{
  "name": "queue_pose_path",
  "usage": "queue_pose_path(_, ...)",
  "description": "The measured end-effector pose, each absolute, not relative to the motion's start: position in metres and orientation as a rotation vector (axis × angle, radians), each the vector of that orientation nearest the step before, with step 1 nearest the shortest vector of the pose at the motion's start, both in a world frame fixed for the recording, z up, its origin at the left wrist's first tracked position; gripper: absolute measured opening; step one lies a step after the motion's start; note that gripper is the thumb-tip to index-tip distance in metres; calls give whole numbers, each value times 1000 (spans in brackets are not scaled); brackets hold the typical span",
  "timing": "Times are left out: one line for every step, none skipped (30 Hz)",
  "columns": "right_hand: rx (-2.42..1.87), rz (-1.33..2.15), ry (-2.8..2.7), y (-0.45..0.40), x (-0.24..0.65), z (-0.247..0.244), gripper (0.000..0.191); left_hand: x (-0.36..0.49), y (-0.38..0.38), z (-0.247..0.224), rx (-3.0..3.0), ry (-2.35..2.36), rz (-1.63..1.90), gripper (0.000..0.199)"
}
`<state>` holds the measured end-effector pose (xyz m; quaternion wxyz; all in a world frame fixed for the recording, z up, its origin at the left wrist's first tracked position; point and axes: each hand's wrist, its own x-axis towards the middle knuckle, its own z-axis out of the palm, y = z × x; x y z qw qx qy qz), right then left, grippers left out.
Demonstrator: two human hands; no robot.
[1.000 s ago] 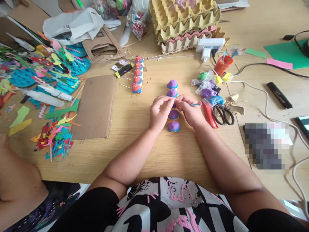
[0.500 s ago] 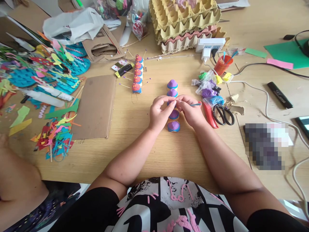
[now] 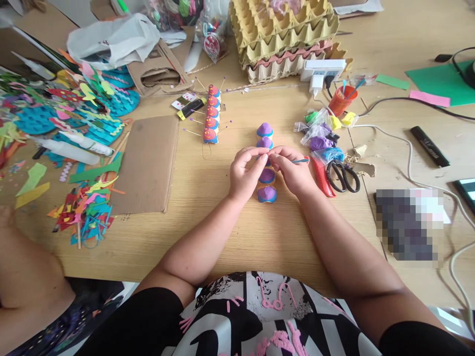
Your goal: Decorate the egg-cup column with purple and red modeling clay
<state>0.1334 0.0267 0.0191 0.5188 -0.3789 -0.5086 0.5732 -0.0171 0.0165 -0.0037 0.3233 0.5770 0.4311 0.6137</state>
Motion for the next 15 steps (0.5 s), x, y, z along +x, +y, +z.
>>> queue_pose_path(-910,1376,-1218,27,133,19,17,-17,17,-5,1499,1129,1614,27)
queue_pose_path(-913,1375,-1217,26,133,20,17,-17,17,-5,1488,1131,1616,28)
queue_pose_path(-916,1373,-1218,26,133,20,17,-17,18,-5,1479,1141,1617,29)
queue_pose_path(-920,1371,-1222,26,133,20,17,-16,18,-5,1472,1154,1616,30)
queue_pose_path(-923,1367,-1228,26,133,20,18,-16,18,-4,1468,1169,1614,31)
queue_pose_path(-927,1362,-1236,26,133,21,19,-16,18,-4,1466,1182,1615,32)
queue_pose_path(-929,1358,-1245,26,133,21,19,-15,18,-3,1467,1193,1616,34)
queue_pose_path(-931,1354,-1254,26,133,21,20,-15,18,-2,1472,1201,1619,34)
queue_pose_path(-932,1351,-1264,26,134,21,22,-15,18,-1,1481,1206,1624,35)
queue_pose_path(-935,1348,-1272,26,134,22,23,-15,18,-1,1493,1210,1629,35)
queue_pose_path(-938,1344,-1278,26,134,22,24,-15,18,0,1506,1215,1636,35)
queue_pose_path(-940,1342,-1283,25,134,22,25,-15,17,0,1520,1220,1643,35)
queue_pose_path(-941,1339,-1284,25,134,21,25,-15,18,0,1534,1224,1650,34)
queue_pose_path(-941,1337,-1284,25,134,21,25,-15,18,0,1546,1227,1657,34)
queue_pose_path(-941,1337,-1281,25,134,21,24,-15,18,-1,1555,1229,1664,33)
